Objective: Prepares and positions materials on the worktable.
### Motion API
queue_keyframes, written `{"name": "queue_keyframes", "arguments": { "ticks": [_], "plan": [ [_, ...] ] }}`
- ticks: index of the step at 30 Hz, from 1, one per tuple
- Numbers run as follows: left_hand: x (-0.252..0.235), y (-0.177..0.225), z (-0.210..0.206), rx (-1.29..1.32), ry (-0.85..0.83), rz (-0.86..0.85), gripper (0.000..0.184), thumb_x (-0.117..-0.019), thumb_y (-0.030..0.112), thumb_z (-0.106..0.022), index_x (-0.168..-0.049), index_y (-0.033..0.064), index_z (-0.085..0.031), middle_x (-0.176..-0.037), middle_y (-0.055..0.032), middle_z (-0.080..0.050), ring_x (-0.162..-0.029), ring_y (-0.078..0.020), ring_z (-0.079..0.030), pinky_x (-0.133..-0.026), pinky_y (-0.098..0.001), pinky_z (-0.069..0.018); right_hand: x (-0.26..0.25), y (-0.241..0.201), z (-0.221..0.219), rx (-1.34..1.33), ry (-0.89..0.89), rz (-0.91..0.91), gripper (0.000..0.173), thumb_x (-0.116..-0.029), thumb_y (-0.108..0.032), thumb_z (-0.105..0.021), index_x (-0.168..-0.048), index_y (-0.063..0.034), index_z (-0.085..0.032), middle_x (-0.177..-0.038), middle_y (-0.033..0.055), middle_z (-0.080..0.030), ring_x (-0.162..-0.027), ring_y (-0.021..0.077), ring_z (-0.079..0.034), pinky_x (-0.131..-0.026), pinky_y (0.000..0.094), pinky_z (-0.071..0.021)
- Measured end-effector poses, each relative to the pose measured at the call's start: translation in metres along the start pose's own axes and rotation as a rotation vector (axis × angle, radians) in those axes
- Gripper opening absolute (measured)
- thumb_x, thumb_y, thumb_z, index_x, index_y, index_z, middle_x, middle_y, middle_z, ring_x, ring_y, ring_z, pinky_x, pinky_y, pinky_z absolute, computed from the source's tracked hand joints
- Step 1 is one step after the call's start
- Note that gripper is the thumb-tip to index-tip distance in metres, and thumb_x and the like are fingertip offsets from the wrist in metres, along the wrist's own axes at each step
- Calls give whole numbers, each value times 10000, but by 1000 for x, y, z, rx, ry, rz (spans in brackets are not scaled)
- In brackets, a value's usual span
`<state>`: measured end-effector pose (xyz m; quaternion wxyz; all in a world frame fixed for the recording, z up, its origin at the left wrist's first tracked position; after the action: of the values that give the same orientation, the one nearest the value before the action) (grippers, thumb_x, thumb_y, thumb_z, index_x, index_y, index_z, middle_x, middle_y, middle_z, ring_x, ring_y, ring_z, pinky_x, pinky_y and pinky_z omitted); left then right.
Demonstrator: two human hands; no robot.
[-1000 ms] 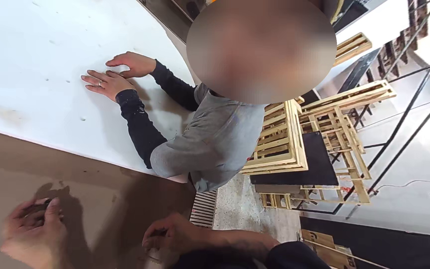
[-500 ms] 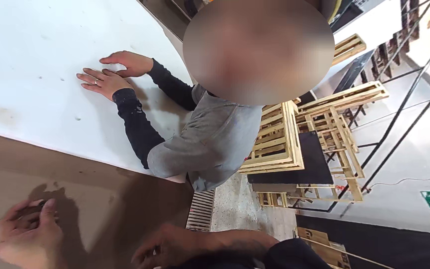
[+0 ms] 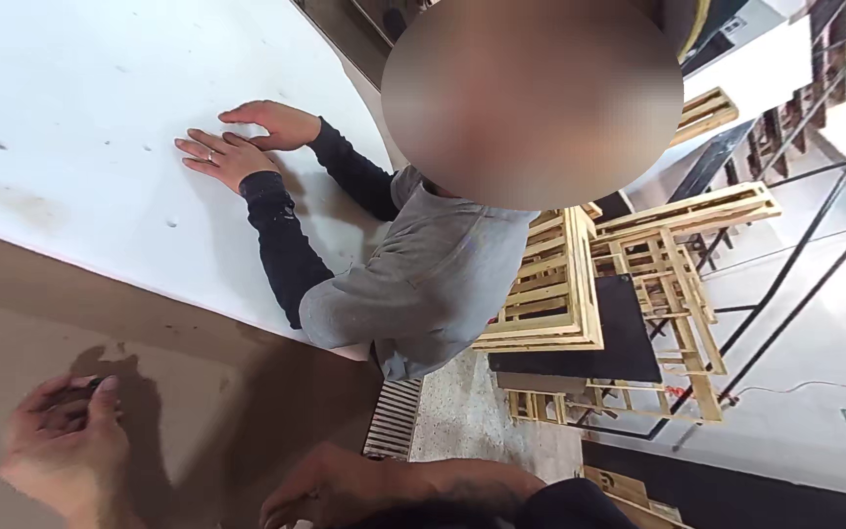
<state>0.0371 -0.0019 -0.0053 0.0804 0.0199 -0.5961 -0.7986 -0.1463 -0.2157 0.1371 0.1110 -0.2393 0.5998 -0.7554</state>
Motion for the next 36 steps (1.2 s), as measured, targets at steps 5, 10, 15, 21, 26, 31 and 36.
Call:
{"name": "queue_keyframes", "arguments": {
  "ticks": [5, 10, 15, 21, 26, 31, 36],
  "plan": [
    [0, 4, 0, -15, 12, 9, 523, -960, 257, -733, -1377, 10, -536, -1117, -81, -673, -798, -10, -636, -706, -205, -560, -2, -4, 1, 32, 21, -2, 157, -997, -36, -641, -1080, 21, -761, -887, 126, -760, -732, 148, -709, -703, 312, -593],
    [0, 3, 1, 32, 0, 11, 530, -965, 263, -723, -1388, 9, -528, -1124, -78, -673, -803, -16, -644, -696, -212, -569, 0, -1, 2, 51, 54, -32, 161, -1010, -65, -635, -1108, 17, -732, -921, 121, -749, -768, 158, -711, -731, 332, -602],
    [0, -3, 1, -9, -6, 13, 536, -972, 290, -712, -1392, 9, -532, -1123, -83, -676, -787, -20, -635, -699, -214, -558, -1, -14, -7, 88, 38, -21, 155, -964, -87, -704, -1068, 16, -756, -909, 107, -764, -761, 142, -722, -749, 298, -596],
    [-1, -2, 2, 22, -10, 10, 539, -963, 269, -727, -1383, -2, -526, -1132, -85, -663, -797, -14, -635, -701, -208, -561, -2, -5, -17, 6, -16, -3, 155, -984, -18, -649, -1105, 56, -712, -917, 146, -739, -760, 177, -709, -725, 325, -598],
    [0, 0, 1, 54, -10, 5, 543, -963, 253, -728, -1384, -15, -514, -1124, -80, -665, -788, -10, -639, -697, -205, -566, -2, -2, -15, 16, 6, -17, 155, -997, -53, -645, -1103, 35, -715, -903, 126, -732, -744, 163, -697, -706, 324, -599],
    [-1, 2, 3, 126, -14, 3, 512, -958, 225, -732, -1363, -8, -522, -1121, -57, -674, -784, -25, -654, -682, -216, -578, 1, 0, -19, 11, -1, 15, 150, -984, -46, -659, -1096, 38, -714, -909, 127, -728, -747, 164, -695, -706, 322, -599],
    [0, 0, 2, 113, -7, 21, 526, -957, 235, -734, -1382, 8, -521, -1129, -55, -671, -787, -22, -650, -680, -214, -576, 5, 0, -24, 14, -27, 18, 152, -972, -25, -667, -1099, 44, -714, -909, 138, -730, -746, 177, -700, -708, 326, -601]
  ]
}}
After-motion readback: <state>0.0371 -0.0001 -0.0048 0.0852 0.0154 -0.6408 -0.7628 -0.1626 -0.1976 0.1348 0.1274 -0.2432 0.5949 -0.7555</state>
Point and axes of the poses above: each hand's wrist, its own x-axis away from the middle knuckle, its own z-axis out of the back of the hand, y = z × x, the point moved 4 cm from there along -x, towards the middle knuckle
